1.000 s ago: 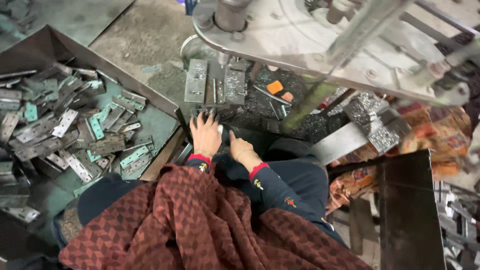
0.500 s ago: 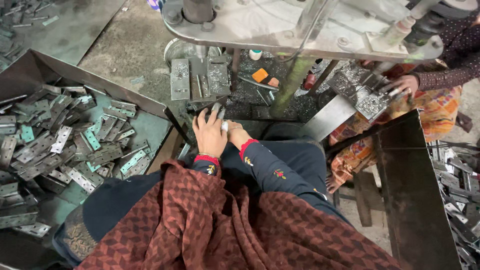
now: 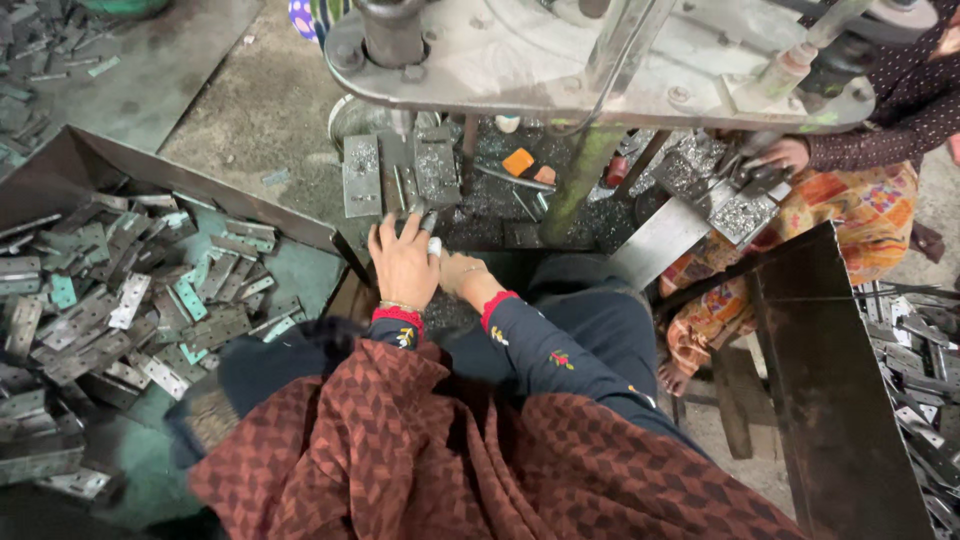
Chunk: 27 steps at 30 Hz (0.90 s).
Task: The person positions metal plates one by one under a drill press, lowers the drill to create a hole, and then places the finished plates into a tray.
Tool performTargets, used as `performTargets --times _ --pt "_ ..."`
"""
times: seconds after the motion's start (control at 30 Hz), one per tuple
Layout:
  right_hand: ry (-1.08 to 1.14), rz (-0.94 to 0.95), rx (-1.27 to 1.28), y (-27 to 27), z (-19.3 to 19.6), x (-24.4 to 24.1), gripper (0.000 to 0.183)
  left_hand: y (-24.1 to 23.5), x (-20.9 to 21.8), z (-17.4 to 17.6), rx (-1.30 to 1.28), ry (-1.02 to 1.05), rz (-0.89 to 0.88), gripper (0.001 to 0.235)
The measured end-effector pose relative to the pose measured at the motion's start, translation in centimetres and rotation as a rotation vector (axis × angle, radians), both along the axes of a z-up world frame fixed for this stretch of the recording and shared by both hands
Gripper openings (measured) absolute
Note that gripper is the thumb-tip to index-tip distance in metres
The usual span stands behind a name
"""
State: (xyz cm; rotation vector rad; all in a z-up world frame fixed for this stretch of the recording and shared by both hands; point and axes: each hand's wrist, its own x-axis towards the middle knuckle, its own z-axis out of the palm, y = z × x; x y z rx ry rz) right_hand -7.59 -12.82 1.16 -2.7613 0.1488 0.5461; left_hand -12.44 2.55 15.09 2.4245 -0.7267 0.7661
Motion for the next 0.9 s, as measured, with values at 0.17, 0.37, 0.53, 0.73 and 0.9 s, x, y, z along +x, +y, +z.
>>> performTargets --times 0.17,0.37,0.53,0.73,0.9 --pt "-0.03 0.047 -0.073 0.1 0.5 -0.7 0.051 1.2 3.4 1.4 0.049 -0.013 0.039 0.024" --pt "0.066 -0.034 -0.067 0.8 2.7 -1.3 0.06 3.2 8.8 -0.2 0.042 -0.114 0.012 0.033" --pt "0.124 0.033 -0.085 0.8 3.9 -2.3 0.076 5.1 12.9 -3.7 0.19 0.052 0.021 0.04" --pt "0.111 0.024 -0.152 0.4 4.2 -2.6 0.078 5.0 16.8 -10.6 0.145 0.184 0.184 0.03" --pt "0.046 0.06 -0.115 0.1 5.0 -3.5 0.08 2.3 17.3 -13.4 0.166 0.165 0.097 0.036"
